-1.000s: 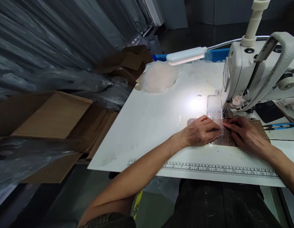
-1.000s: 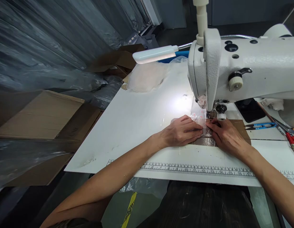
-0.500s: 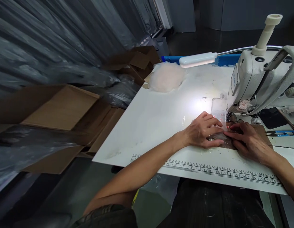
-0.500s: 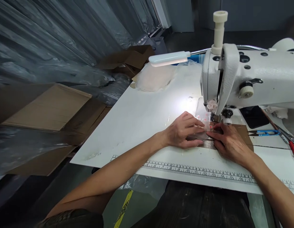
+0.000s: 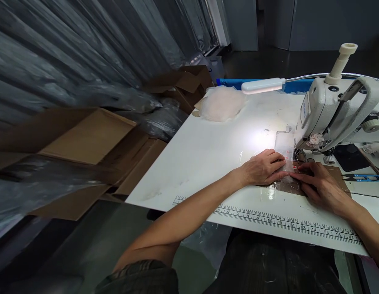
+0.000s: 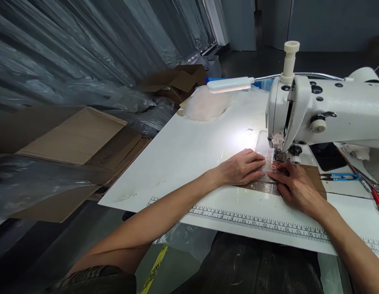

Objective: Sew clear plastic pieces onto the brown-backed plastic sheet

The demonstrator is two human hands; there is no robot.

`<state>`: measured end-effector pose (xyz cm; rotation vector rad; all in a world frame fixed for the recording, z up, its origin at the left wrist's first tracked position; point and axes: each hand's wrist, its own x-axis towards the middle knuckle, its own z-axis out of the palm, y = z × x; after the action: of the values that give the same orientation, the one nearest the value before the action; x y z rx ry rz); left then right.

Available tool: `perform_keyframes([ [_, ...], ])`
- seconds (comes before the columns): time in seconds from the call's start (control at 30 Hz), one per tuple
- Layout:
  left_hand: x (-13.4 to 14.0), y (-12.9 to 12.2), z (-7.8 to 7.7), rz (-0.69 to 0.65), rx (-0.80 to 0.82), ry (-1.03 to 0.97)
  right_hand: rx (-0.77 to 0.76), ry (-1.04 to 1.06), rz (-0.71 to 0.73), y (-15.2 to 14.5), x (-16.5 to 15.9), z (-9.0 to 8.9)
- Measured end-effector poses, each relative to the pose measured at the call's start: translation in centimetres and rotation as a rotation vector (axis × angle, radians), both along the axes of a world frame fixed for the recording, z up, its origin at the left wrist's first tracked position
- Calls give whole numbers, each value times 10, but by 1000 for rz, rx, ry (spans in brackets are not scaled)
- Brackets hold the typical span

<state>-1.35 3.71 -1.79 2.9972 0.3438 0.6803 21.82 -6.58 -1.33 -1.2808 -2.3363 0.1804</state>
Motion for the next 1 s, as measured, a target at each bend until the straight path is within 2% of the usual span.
perform_keyframes([
  [0.37,0,-1,0,-17,11,-46,34,8,14,0,-2,1],
  [0.63,2,-3,-1,20,26,-24,8,11,-20,-1,-3,0],
  [0.8,9,-11,11,185,95,121,0,24,-49,-2,-4,-5],
  [1.0,18,-3,22,125,212,283,-21,47,-65,-2,-5,-3],
])
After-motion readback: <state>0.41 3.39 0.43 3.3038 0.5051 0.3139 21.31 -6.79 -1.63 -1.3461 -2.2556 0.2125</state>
